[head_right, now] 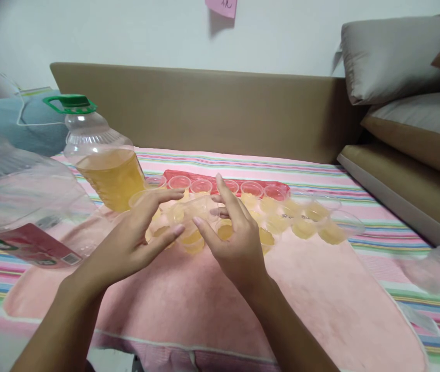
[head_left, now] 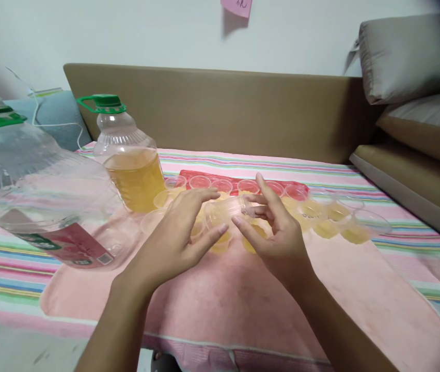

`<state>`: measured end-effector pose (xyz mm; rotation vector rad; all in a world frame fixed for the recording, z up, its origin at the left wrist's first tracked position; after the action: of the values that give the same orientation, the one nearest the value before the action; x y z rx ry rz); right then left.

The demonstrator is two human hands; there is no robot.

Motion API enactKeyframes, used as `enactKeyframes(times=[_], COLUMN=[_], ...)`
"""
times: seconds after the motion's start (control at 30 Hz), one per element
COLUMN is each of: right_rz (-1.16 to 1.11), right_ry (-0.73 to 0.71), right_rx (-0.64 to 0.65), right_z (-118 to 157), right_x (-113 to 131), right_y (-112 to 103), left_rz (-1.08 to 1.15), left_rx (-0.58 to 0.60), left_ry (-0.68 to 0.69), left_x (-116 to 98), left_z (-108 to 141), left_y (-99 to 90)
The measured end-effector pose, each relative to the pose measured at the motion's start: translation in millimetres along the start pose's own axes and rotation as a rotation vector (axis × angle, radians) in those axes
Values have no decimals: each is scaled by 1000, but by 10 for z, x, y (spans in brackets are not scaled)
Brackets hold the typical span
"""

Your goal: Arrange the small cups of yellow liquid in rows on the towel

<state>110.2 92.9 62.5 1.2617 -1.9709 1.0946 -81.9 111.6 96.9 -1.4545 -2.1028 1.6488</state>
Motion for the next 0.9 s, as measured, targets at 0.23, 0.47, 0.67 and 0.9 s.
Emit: enactKeyframes(times=[0.23, 0.47, 0.67, 0.9], right_rz=[-20, -28, -54, -32], right_ry=[21, 20, 24, 2], right_rx=[4, 8, -5, -1], right_z=[-8, 15, 27, 22], right_x=[-48, -54, -54, -3], right_y=[30, 36, 42, 50], left_rz=[-63, -11, -106, -100], left_rx=[-120, -48, 32, 14], left_ry=[72, 22, -49, -41], left_x=[-12, -19, 43, 74], left_z=[-31, -15, -17, -28], left_y=[-93, -26, 76, 110])
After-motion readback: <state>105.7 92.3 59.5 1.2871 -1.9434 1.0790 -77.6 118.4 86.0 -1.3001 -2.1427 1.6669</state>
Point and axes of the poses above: each hand's wrist, its own z-axis away from the middle knuckle, its own y-axis out of the palm, x = y × z, the point moved 6 cm from there along -z, towards the middle knuckle, and after that the axes turned 7 degrees about x, right-handed, at the moved point
